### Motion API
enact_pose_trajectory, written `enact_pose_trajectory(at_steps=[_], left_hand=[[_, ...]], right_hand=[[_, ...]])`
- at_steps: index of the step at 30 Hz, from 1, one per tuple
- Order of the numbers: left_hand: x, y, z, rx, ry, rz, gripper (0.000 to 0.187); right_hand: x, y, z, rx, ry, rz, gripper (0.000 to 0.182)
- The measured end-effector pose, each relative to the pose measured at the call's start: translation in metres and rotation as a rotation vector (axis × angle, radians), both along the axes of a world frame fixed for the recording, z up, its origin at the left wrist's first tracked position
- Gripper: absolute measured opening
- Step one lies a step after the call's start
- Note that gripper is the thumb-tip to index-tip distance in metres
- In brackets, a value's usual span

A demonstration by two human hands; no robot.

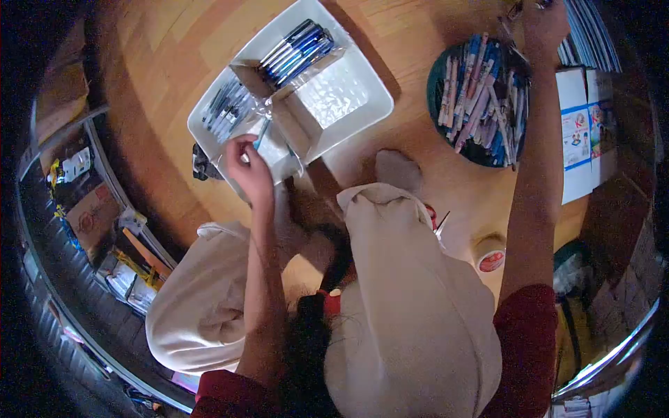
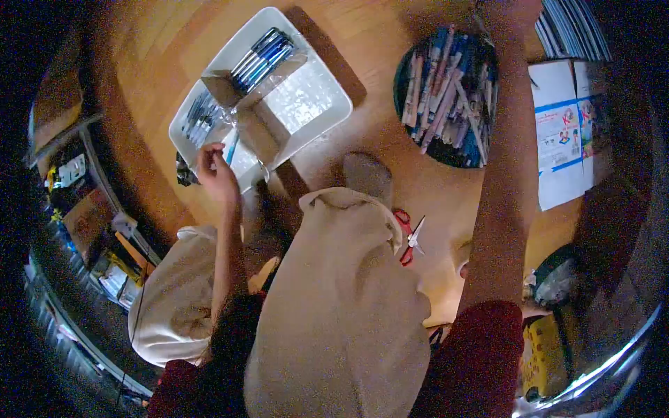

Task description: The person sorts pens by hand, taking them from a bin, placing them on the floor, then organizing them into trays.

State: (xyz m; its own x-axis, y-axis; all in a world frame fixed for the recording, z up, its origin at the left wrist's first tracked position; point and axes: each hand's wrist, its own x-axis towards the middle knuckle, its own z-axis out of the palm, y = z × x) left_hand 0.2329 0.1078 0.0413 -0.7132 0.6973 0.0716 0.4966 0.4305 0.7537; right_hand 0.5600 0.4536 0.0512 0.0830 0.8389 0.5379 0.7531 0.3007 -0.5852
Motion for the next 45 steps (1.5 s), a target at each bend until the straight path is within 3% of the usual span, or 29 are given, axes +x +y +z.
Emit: enact_pose_trajectory(at_steps=[1, 2, 4, 6, 9, 12, 16, 19, 20, 23, 24, 26, 28, 31, 33, 35, 36, 39, 42, 45], left_hand=[[-0.01, -0.006, -0.004, -0.112, -0.063, 0.032, 0.016], [-0.03, -0.018, -0.024, -0.309, 0.001, 0.011, 0.013], [-0.052, -0.041, -0.063, -0.445, 0.215, -0.093, 0.019], [-0.05, -0.039, -0.056, -0.514, 0.428, -0.187, 0.031], [-0.052, -0.033, -0.05, -0.564, 0.207, -0.218, 0.026], [-0.054, -0.032, -0.047, -0.654, 0.232, -0.294, 0.021], [-0.062, -0.039, -0.033, -0.647, 0.197, -0.302, 0.013], [-0.069, -0.037, -0.011, -0.63, 0.335, -0.284, 0.01], [-0.07, -0.037, -0.001, -0.552, 0.399, -0.295, 0.008], [-0.084, -0.037, 0.014, -0.604, 0.266, -0.284, 0.008], [-0.115, -0.055, -0.014, -0.551, 0.233, -0.262, 0.009], [-0.078, -0.022, 0.04, -0.685, 0.193, -0.23, 0.01], [-0.064, -0.003, 0.073, -0.74, 0.17, -0.249, 0.013], [-0.044, 0.024, 0.092, -0.598, -0.073, -0.196, 0.015], [-0.031, 0.037, 0.071, -0.344, -0.218, -0.387, 0.015], [0.027, 0.064, 0.064, -0.243, -0.428, -0.451, 0.016], [0.056, 0.075, 0.057, -0.18, -0.55, -0.528, 0.017], [0.13, 0.098, 0.038, -0.221, -0.737, -0.604, 0.014], [0.177, 0.114, 0.028, -0.129, -0.827, -0.673, 0.017], [0.198, 0.116, 0.028, -0.077, -0.818, -0.747, 0.017]], right_hand=[[0.005, -0.007, 0.012, 0.097, 0.075, 0.089, 0.017], [0.0, -0.028, 0.038, -0.022, 0.035, -0.008, 0.014], [0.039, -0.043, 0.035, -0.196, -0.026, 0.059, 0.022], [0.048, -0.067, 0.029, -0.371, -0.118, 0.122, 0.025], [0.041, -0.11, 0.017, -0.578, -0.162, 0.31, 0.023], [0.038, -0.137, 0.012, -0.686, -0.158, 0.337, 0.021], [0.061, -0.126, 0.01, -0.456, -0.153, 0.168, 0.026], [0.078, -0.103, 0.002, -0.268, -0.388, 0.134, 0.027], [0.084, -0.095, -0.005, -0.393, -0.398, 0.17, 0.029], [0.089, -0.09, -0.029, -0.553, -0.592, 0.02, 0.032], [0.087, -0.091, -0.029, -0.547, -0.61, -0.055, 0.032], [0.079, -0.1, -0.024, -0.537, -0.644, -0.206, 0.032], [0.068, -0.113, -0.006, -0.46, -0.541, -0.225, 0.033], [0.073, -0.127, 0.0, -0.455, -0.36, -0.166, 0.032], [0.077, -0.138, -0.003, -0.495, -0.245, -0.091, 0.033], [0.072, -0.151, -0.008, -0.546, -0.14, -0.007, 0.034], [0.068, -0.152, -0.007, -0.616, -0.23, -0.025, 0.031], [0.064, -0.16, -0.001, -0.503, -0.264, -0.012, 0.032], [0.041, -0.185, 0.013, -0.66, 0.222, 0.115, 0.029], [0.016, -0.213, 0.016, -0.824, 0.342, 0.138, 0.027]])
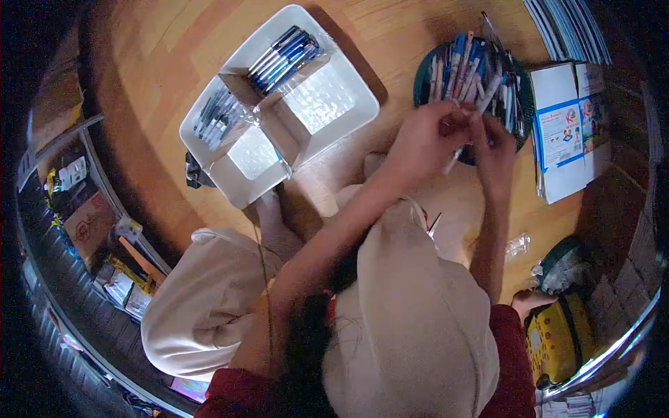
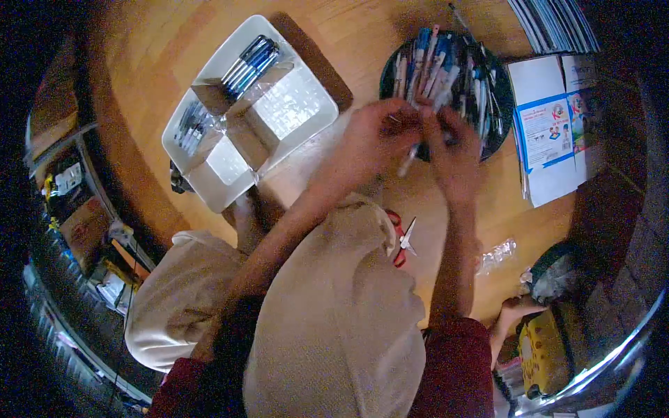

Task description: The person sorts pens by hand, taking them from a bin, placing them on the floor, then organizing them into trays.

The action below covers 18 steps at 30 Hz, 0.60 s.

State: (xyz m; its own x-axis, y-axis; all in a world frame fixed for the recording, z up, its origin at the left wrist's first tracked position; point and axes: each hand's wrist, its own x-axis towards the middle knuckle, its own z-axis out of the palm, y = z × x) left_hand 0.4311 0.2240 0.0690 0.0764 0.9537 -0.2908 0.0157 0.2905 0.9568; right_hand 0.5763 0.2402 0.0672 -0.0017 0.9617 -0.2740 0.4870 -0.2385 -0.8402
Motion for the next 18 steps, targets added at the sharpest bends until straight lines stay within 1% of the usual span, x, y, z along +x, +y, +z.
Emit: enact_pose_trajectory(at_steps=[1, 2, 3, 4, 6, 9, 10, 11, 12, 13, 16, 18], left_hand=[[0.003, -0.002, 0.0, 0.03, -0.009, -0.015, 0.017], [0.003, -0.005, 0.001, 0.005, -0.018, -0.042, 0.017], [-0.001, -0.008, 0.001, -0.02, -0.024, -0.068, 0.018], [-0.007, -0.012, 0.002, -0.046, -0.026, -0.094, 0.018], [-0.029, -0.021, 0.005, 0.081, 0.143, 0.018, 0.018], [-0.086, -0.036, 0.019, 0.245, 0.36, 0.234, 0.021], [-0.112, -0.042, 0.025, 0.26, 0.498, 0.282, 0.021], [-0.136, -0.055, 0.025, 0.102, 0.449, 0.442, 0.02], [-0.169, -0.062, 0.025, 0.182, 0.645, 0.413, 0.02], [-0.199, -0.073, 0.025, 0.185, 0.763, 0.44, 0.018], [-0.283, -0.093, 0.015, 0.013, 0.923, 0.41, 0.022], [-0.315, -0.099, 0.009, -0.141, 1.059, 0.384, 0.028]], right_hand=[[-0.007, -0.005, 0.002, 0.022, 0.011, 0.016, 0.027], [-0.008, -0.007, 0.004, 0.043, 0.023, 0.034, 0.027], [-0.007, -0.009, 0.007, -0.061, -0.027, -0.053, 0.028], [-0.001, -0.006, 0.003, 0.01, -0.067, -0.081, 0.028], [0.018, 0.005, -0.011, 0.153, -0.133, -0.123, 0.029], [0.032, 0.024, -0.009, 0.233, -0.495, -0.131, 0.027], [0.039, 0.029, -0.017, 0.267, -0.594, -0.076, 0.027], [0.047, 0.033, -0.03, 0.3, -0.698, -0.025, 0.027], [0.051, 0.036, -0.038, 0.331, -0.806, 0.027, 0.027], [0.05, 0.036, -0.04, 0.398, -0.815, 0.058, 0.027], [0.043, 0.034, -0.038, 0.528, -0.808, 0.034, 0.025], [0.032, 0.033, -0.02, 0.6, -0.726, -0.006, 0.022]])
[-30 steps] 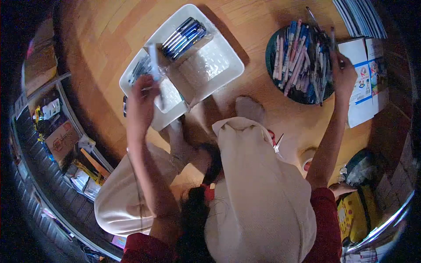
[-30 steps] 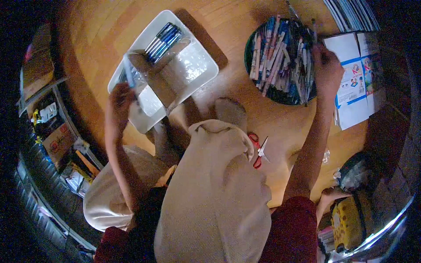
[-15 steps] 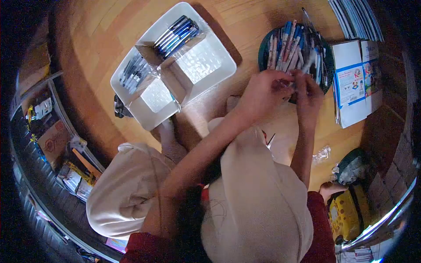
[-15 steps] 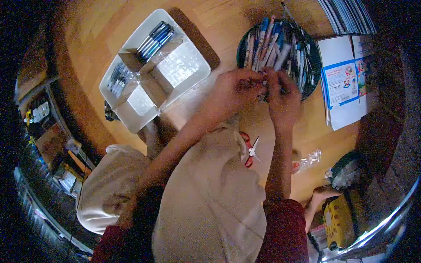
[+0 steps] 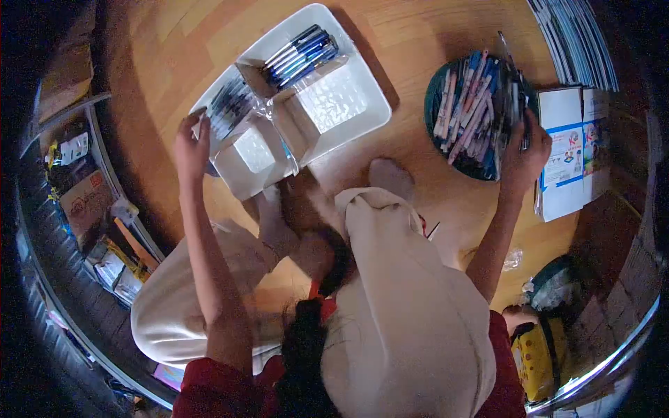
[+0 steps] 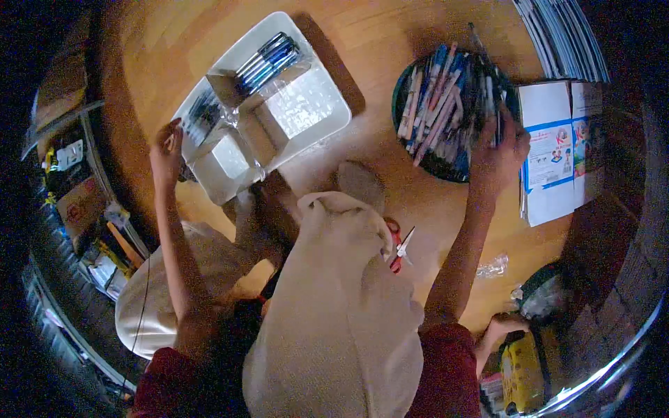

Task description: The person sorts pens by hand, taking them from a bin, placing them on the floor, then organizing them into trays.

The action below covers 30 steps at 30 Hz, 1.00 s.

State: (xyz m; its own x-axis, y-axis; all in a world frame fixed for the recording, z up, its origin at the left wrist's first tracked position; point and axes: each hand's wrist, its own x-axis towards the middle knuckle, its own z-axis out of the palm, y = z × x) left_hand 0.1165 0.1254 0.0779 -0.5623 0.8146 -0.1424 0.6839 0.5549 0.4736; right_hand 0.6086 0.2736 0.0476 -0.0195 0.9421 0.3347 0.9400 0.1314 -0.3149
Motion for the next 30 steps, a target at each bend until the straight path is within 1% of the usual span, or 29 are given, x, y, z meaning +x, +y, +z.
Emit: enact_pose_trajectory(at_steps=[1, 4, 6, 7, 10, 12, 13, 14, 16, 19, 23, 25, 26, 28, 30], left_hand=[[-0.005, 0.002, -0.004, -0.049, 0.023, -0.062, 0.031], [-0.021, 0.024, -0.023, -0.128, 0.116, -0.255, 0.041], [-0.025, 0.026, -0.04, -0.147, 0.197, -0.379, 0.045], [-0.028, 0.027, -0.043, -0.181, 0.175, -0.39, 0.053], [-0.026, 0.031, -0.041, -0.257, 0.128, -0.332, 0.064], [-0.027, 0.033, -0.044, -0.337, 0.058, -0.313, 0.077], [-0.031, 0.035, -0.046, -0.377, 0.026, -0.302, 0.083], [-0.039, 0.037, -0.05, -0.41, -0.05, -0.31, 0.088], [-0.054, 0.046, -0.058, -0.477, -0.203, -0.331, 0.097], [-0.058, 0.052, -0.046, -0.49, -0.242, -0.376, 0.101], [-0.06, 0.06, -0.037, -0.564, -0.289, -0.439, 0.094], [-0.047, 0.068, -0.022, -0.592, -0.359, -0.461, 0.09], [-0.048, 0.069, -0.024, -0.562, -0.359, -0.46, 0.089], [-0.056, 0.068, -0.03, -0.504, -0.355, -0.45, 0.087], [-0.064, 0.069, -0.033, -0.552, -0.307, -0.453, 0.088]], right_hand=[[-0.006, -0.002, 0.007, 0.033, 0.042, 0.011, 0.021], [-0.02, -0.005, 0.012, 0.005, 0.248, 0.095, 0.016], [-0.03, -0.006, 0.012, -0.011, 0.263, 0.175, 0.014], [-0.035, -0.008, 0.012, -0.022, 0.27, 0.218, 0.013], [-0.064, -0.018, 0.01, -0.213, 0.418, 0.233, 0.013], [-0.087, -0.027, 0.007, -0.308, 0.497, 0.288, 0.011], [-0.097, -0.03, 0.003, -0.294, 0.494, 0.34, 0.011], [-0.106, -0.032, -0.001, -0.282, 0.494, 0.393, 0.011], [-0.125, -0.036, -0.001, -0.353, 0.554, 0.434, 0.011], [-0.148, -0.042, -0.014, -0.434, 0.645, 0.466, 0.011], [-0.174, -0.047, -0.02, -0.475, 0.779, 0.519, 0.011], [-0.18, -0.047, -0.025, -0.397, 0.575, 0.569, 0.011], [-0.182, -0.045, -0.028, -0.353, 0.475, 0.594, 0.011], [-0.186, -0.047, -0.037, -0.321, 0.424, 0.567, 0.009], [-0.188, -0.048, -0.041, -0.315, 0.403, 0.55, 0.009]])
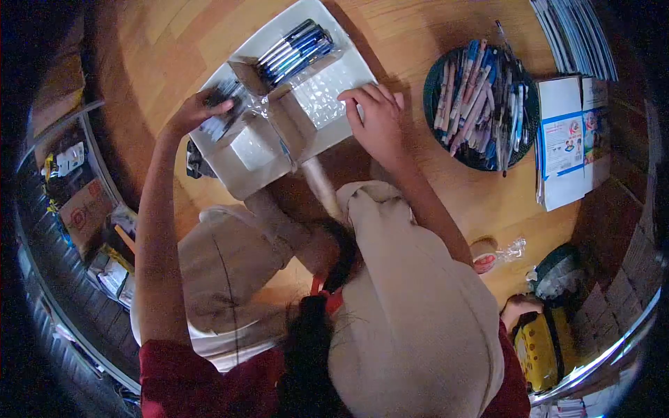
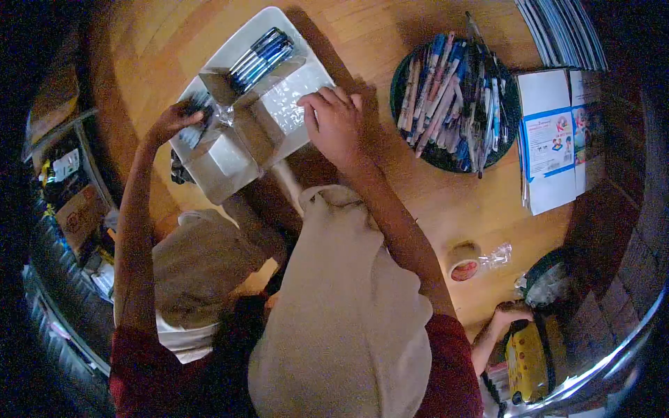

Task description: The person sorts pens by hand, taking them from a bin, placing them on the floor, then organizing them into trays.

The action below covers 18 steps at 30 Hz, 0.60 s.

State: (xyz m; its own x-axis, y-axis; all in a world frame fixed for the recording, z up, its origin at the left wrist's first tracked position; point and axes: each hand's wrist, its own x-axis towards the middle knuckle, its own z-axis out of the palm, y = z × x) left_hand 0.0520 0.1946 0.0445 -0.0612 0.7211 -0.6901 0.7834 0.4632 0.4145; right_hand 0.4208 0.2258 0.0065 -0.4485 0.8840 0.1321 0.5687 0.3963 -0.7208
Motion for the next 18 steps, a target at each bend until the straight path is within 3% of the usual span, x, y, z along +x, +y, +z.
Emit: enact_pose_trajectory(at_steps=[7, 10, 13, 18], left_hand=[[0.018, 0.005, 0.002, -0.176, 0.096, -0.006, 0.098], [-0.01, -0.003, -0.029, -0.166, 0.157, -0.077, 0.094], [0.01, -0.012, -0.026, -0.19, -0.247, 0.075, 0.088], [0.049, -0.022, 0.005, -0.309, -0.217, 0.09, 0.076]], right_hand=[[-0.004, -0.002, -0.012, 0.022, 0.012, -0.037, 0.008], [-0.005, -0.003, -0.008, 0.038, -0.034, -0.04, 0.008], [-0.001, 0.001, -0.005, 0.055, -0.061, -0.059, 0.008], [0.011, 0.01, -0.001, 0.024, -0.019, -0.101, 0.009]])
